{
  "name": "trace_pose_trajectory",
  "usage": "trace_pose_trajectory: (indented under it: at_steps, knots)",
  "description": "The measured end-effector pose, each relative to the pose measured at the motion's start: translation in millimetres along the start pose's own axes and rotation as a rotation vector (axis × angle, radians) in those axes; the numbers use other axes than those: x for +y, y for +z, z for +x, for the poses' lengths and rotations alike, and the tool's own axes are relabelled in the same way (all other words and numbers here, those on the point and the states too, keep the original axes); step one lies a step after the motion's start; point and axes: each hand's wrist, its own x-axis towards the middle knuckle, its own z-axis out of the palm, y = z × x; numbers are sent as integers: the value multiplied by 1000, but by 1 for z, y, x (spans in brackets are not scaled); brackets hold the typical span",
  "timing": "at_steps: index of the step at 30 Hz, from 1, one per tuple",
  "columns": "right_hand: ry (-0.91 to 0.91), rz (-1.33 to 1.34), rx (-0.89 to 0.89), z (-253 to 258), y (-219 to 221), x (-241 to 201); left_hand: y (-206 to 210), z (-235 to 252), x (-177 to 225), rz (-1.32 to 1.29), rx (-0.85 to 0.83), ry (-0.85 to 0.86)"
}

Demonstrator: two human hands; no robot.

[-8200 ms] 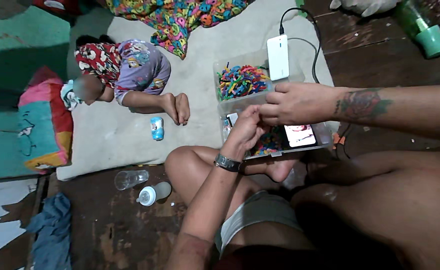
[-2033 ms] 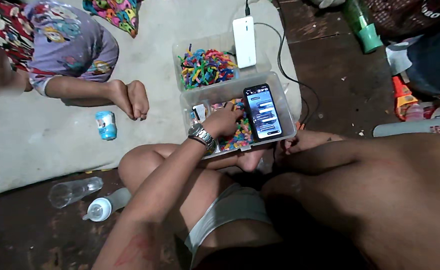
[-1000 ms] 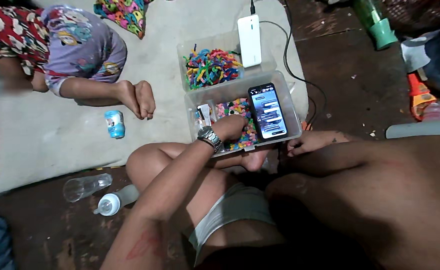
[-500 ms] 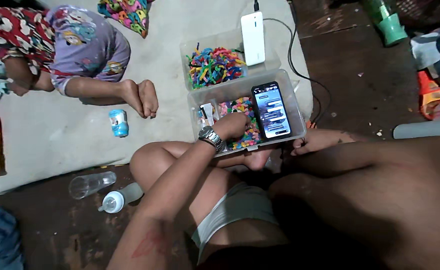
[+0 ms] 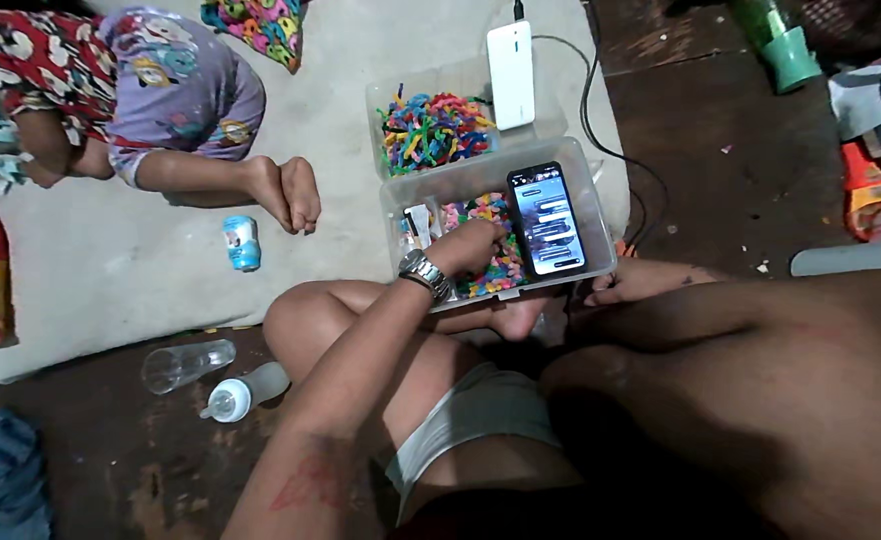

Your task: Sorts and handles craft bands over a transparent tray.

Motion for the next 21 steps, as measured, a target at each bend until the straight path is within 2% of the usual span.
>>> trace_pose_trajectory:
  at_steps: [3, 6, 11, 14, 17, 19, 21]
  knots:
    - [-23, 8, -54, 0, 0, 5, -1, 1, -1, -37, 21, -21]
    - [61, -24, -43, -4, -4, -6, -4, -2, 2, -54, 47, -21]
    - [183, 135, 135, -5, -2, 4, -8, -11, 1, -150, 118, -14]
    - [296, 49, 207, -19, -28, 3, -12, -17, 1, -220, 185, 11]
    - [275, 3, 488, -38, -70, 11, -15, -24, 1, -321, 252, 30]
    - [194, -1, 628, -57, -97, -15, -17, -30, 4, -431, 283, 36]
    - [100, -16, 616, -69, -115, -52, -16, -34, 7, -609, 313, 24]
